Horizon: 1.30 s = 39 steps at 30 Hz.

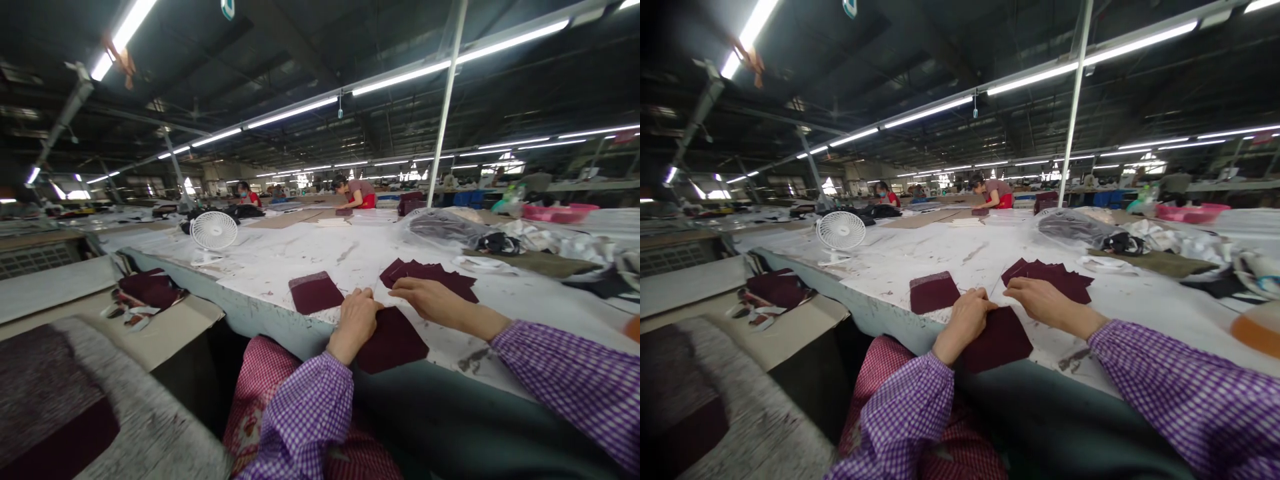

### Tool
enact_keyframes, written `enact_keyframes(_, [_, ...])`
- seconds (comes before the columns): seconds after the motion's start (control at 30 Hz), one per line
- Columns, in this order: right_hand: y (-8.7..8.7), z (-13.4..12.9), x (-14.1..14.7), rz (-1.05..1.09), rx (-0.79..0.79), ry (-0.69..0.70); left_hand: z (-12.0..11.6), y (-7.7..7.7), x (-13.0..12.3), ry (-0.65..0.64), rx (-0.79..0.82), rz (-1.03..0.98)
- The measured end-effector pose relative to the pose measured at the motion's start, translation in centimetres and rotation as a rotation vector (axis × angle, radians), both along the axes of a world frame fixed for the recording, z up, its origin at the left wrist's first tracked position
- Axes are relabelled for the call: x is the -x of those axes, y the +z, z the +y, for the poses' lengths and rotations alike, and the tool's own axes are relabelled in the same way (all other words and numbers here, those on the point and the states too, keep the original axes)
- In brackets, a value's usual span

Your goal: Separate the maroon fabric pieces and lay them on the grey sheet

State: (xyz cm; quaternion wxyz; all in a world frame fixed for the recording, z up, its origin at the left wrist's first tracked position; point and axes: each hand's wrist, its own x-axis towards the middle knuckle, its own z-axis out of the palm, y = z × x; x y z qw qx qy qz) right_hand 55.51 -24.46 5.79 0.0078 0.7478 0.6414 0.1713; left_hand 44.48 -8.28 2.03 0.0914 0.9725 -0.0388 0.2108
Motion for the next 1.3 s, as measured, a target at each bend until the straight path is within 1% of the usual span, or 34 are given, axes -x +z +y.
enact_keyframes(0.07, [-0.1,0.9,0.9,0.126,-0.021,-0.007,0.0,0.0,-0.1,0.014,-0.002,-0.009])
enact_keyframes(0.13, [-0.7,1.5,1.6,0.194,-0.006,-0.043,0.5,0.0,-0.1,0.007,0.013,-0.016])
enact_keyframes(0.2, [-1.2,1.8,1.8,0.222,0.004,-0.067,1.5,-0.1,0.1,-0.014,0.055,-0.021])
enact_keyframes(0.27, [-1.4,1.6,1.6,0.246,0.023,-0.042,2.9,-0.3,0.6,-0.020,0.109,-0.047])
enact_keyframes(0.4, [-1.0,1.2,1.4,0.245,0.079,-0.021,5.4,-0.9,1.8,-0.001,0.190,-0.109])
enact_keyframes(0.47, [-0.7,1.2,1.5,0.238,0.116,-0.016,5.9,-1.2,2.2,-0.011,0.187,-0.131])
enact_keyframes(0.57, [-0.3,1.4,1.7,0.244,0.168,0.010,5.8,-1.3,2.5,-0.030,0.128,-0.161])
enact_keyframes(0.63, [-0.1,1.8,1.9,0.208,0.198,0.005,5.6,-1.3,2.7,-0.032,0.083,-0.172])
enact_keyframes(0.77, [0.6,3.0,2.6,0.035,0.306,-0.048,5.4,-1.0,3.0,-0.035,0.014,-0.184])
enact_keyframes(0.87, [1.5,4.1,3.4,-0.053,0.387,-0.049,5.4,-1.0,3.1,-0.053,0.012,-0.184])
enact_keyframes(0.93, [2.2,4.7,3.7,-0.072,0.442,-0.047,5.7,-1.0,3.1,-0.074,0.088,-0.173])
enact_keyframes(1.0, [2.7,5.0,3.8,-0.078,0.487,-0.051,6.1,-1.0,3.2,-0.080,0.259,-0.173])
enact_keyframes(1.07, [3.0,5.2,3.9,-0.079,0.496,-0.049,6.6,-0.9,3.3,-0.074,0.450,-0.186])
enact_keyframes(1.13, [3.0,5.3,3.8,-0.070,0.505,-0.053,6.9,-0.7,3.4,-0.051,0.565,-0.189])
enact_keyframes(1.2, [2.9,5.4,3.8,-0.060,0.525,-0.067,6.9,-0.7,3.4,-0.019,0.571,-0.168])
enact_keyframes(1.3, [3.2,5.4,4.0,-0.061,0.543,-0.071,6.5,-0.9,3.2,0.007,0.492,-0.149])
